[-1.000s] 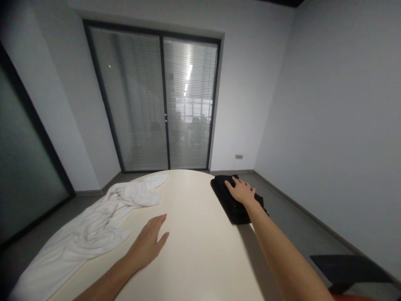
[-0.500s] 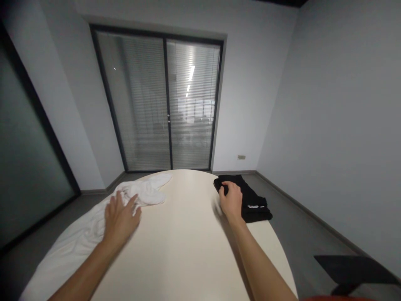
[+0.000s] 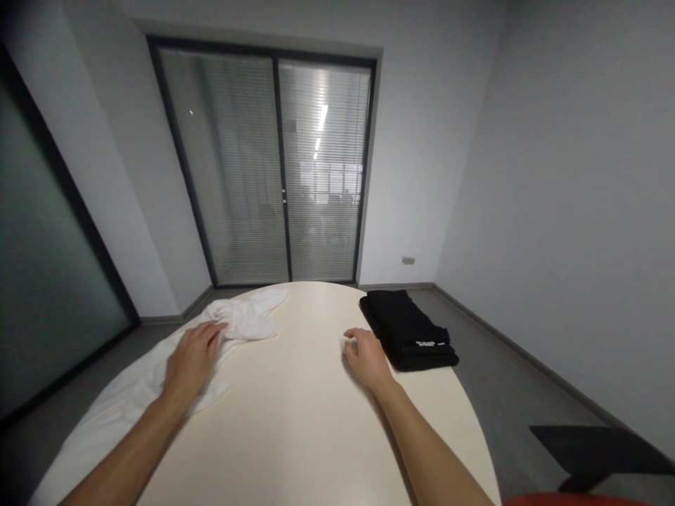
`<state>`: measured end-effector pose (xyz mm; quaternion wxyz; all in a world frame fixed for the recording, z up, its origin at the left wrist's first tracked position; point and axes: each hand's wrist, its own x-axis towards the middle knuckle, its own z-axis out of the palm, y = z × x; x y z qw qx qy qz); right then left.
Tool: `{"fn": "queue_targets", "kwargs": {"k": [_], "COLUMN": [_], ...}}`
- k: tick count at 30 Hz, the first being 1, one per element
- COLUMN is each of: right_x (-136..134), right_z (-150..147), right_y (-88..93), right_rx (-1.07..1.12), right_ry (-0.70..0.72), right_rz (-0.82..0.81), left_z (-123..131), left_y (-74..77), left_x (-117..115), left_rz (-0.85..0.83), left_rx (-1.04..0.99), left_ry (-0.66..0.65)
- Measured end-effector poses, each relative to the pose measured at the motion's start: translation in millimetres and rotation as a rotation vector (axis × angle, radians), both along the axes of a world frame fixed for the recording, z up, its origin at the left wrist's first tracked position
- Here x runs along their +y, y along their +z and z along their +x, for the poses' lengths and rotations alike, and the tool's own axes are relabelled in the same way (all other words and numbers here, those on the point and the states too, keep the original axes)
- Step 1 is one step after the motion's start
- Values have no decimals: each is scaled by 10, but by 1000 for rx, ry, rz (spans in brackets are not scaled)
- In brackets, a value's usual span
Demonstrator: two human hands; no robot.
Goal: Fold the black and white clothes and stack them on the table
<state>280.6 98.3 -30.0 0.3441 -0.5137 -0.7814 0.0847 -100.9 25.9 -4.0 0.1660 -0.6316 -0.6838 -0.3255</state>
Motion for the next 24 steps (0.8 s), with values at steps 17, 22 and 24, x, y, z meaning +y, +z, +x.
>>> {"fn": "queue_targets", "kwargs": {"k": [17, 22, 24], "right_x": [-443, -331, -288], "right_z": [-480, -396, -337], "right_y": [161, 174, 180], "right_rx": [-56, 223, 311], "right_ry": [737, 535, 447], "right_rz": [-93, -245, -286], "left_z": [1265, 1095, 1087], "left_y": [-76, -223, -226], "left_x": [-427, -293, -274], "left_rz": [-171, -298, -378], "left_rx": [-104, -178, -218], "left_ry": [-762, -522, -487]}}
